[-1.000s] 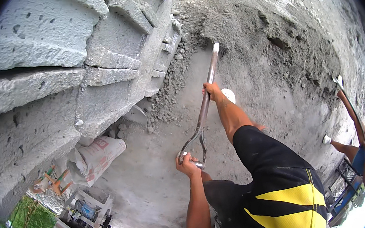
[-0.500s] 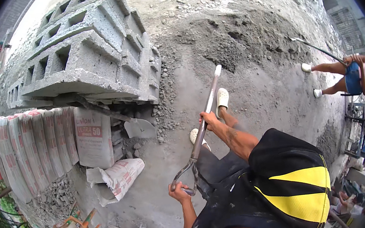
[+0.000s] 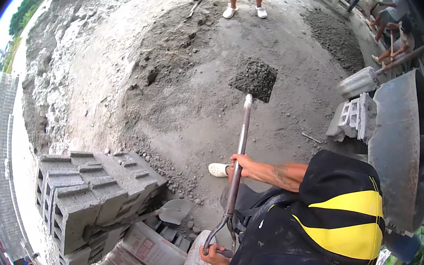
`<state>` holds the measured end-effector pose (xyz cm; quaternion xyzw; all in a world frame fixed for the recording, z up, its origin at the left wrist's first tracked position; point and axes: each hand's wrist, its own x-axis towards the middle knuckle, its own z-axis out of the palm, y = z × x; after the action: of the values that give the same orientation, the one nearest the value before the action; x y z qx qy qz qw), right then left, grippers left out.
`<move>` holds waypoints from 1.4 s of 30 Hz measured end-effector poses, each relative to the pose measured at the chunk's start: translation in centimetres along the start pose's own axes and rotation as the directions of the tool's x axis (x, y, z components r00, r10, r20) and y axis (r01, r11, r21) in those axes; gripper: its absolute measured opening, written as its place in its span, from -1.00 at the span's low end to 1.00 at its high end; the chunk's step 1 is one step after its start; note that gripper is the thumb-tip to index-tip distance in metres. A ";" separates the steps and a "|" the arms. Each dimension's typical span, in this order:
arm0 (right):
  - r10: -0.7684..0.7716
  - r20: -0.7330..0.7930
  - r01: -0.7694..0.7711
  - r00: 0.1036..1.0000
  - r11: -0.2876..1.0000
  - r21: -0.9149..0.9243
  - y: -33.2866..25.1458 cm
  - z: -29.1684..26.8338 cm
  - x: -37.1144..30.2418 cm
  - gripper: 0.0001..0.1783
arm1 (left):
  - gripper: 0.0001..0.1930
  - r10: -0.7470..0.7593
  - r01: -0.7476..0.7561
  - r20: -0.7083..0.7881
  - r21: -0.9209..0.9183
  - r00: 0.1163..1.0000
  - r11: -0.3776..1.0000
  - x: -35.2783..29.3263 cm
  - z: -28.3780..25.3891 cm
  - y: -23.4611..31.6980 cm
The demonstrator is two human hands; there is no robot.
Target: The person uses a shovel to mix a pile of sand and cement on the ground. They repeatedly scoop and turn the material to blend it, while other workers nearby also shovel and load the mixture into a cement mixer.
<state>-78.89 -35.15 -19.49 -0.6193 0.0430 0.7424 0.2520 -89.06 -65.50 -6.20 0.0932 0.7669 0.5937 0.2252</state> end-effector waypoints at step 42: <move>0.235 0.208 0.012 0.950 0.634 -0.773 3.2 -12.6 3.6 -0.81 | -0.84 -0.595 0.367 -0.334 -0.542 0.732 0.756 -23.0 5.5 -4.7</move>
<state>-69.28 -41.51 -26.56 -0.5481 -0.2738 0.7865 -0.0771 -65.66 -71.46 -6.38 -0.3204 0.6394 0.6727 0.1896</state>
